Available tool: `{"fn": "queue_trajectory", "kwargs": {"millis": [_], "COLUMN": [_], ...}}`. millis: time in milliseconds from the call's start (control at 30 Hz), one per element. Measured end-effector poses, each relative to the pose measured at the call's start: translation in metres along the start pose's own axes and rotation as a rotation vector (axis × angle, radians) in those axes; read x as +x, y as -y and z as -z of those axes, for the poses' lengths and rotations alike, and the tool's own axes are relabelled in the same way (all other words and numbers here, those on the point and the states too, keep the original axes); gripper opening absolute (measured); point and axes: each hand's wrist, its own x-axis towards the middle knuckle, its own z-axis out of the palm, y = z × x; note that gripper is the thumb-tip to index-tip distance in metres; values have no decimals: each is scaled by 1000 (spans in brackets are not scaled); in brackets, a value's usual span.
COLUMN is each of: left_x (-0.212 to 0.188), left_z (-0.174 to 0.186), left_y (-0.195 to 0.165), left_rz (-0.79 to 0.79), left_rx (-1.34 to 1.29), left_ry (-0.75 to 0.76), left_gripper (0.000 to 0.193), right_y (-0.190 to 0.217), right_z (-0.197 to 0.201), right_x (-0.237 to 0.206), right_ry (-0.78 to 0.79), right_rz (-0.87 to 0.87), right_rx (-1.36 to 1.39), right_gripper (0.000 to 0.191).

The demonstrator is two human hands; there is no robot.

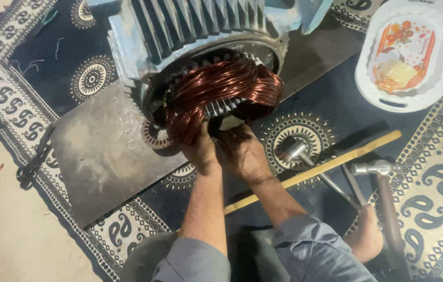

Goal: The person sits on the floor and works on the copper coil windings of a disassembled electric motor stator. They use a long wooden stick to press and shape the coils inside the stator slots, then set the stick down and adjust and press the windings by hand, repositioning coils around the stator.

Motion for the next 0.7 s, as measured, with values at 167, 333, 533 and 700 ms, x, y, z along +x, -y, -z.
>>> {"fn": "queue_trajectory", "kwargs": {"millis": [167,333,533,700], "left_x": [-15,-1,4,1], "left_z": [3,3,5,6], "left_y": [-8,-31,-26,-17], "left_rz": [99,-230,-195,-5], "left_rx": [207,193,243,101], "left_ry": [-47,52,33,80], "left_gripper": [64,75,72,64], "right_y": [-1,1,-2,3], "right_z": [-18,-1,3,-5], "right_x": [-6,-1,4,6], "right_ry": [41,-51,186,-25], "right_rz": [-162,-100,-238,-67], "right_rx": [111,21,50,79], "right_gripper": [17,30,26,27]}}
